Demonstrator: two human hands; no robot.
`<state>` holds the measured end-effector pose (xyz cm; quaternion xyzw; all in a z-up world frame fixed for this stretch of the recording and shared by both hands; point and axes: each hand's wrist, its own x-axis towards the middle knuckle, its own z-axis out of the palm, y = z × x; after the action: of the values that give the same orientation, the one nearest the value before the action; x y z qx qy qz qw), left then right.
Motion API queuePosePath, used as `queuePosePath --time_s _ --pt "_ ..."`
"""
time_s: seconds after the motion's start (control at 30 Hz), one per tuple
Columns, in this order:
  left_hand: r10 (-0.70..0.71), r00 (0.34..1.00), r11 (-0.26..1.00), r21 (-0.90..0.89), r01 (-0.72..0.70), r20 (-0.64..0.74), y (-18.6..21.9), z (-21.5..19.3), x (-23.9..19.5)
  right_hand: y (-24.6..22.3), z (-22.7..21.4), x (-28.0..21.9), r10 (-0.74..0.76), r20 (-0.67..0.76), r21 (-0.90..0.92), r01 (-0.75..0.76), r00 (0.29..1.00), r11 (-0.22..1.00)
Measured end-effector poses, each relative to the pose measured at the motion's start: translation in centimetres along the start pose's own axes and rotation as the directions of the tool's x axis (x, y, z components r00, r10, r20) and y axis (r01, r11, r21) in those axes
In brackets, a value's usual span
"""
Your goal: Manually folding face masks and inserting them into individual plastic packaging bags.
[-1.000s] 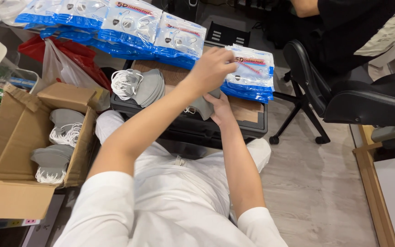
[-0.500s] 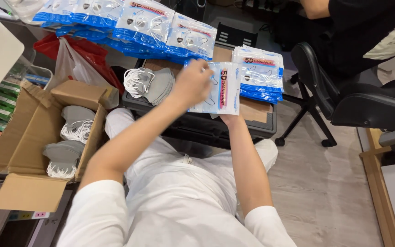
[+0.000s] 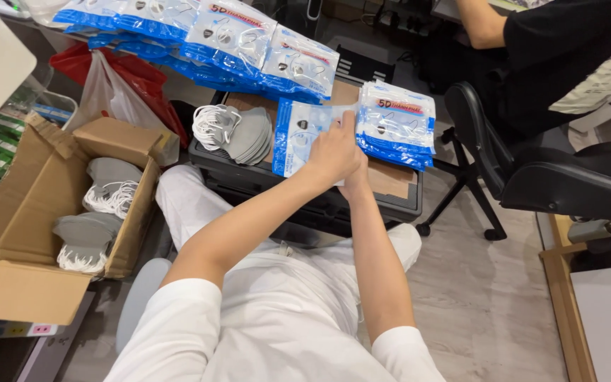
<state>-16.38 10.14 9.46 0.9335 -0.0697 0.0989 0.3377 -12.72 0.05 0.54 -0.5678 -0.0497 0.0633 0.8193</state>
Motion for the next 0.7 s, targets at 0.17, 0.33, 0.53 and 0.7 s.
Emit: queuePosePath --time_s 0.17,0.33,0.53,0.7 --pt "0.051 0.998 0.993 -0.106 -0.049 0.023 -0.8 -3.8 -2.9 0.4 1.2 -0.9 -0.043 -0.036 -0.015 0.042 0.998 0.999" --pt "0.156 0.978 0.987 -0.020 -0.160 -0.139 -6.2 1.9 -1.2 0.9 0.9 -0.6 -0.064 -0.044 -0.047 0.061 0.997 0.997" --pt "0.218 0.936 0.974 0.122 -0.190 -0.278 -5.8 2.0 -2.5 3.3 -0.5 0.5 -0.067 -0.064 -0.030 0.065 0.996 0.997" --pt "0.189 0.971 0.982 0.003 -0.190 -0.150 -4.8 -0.7 -3.9 -3.2 5.0 -4.2 -0.117 -0.058 -0.062 0.113 0.991 0.992"
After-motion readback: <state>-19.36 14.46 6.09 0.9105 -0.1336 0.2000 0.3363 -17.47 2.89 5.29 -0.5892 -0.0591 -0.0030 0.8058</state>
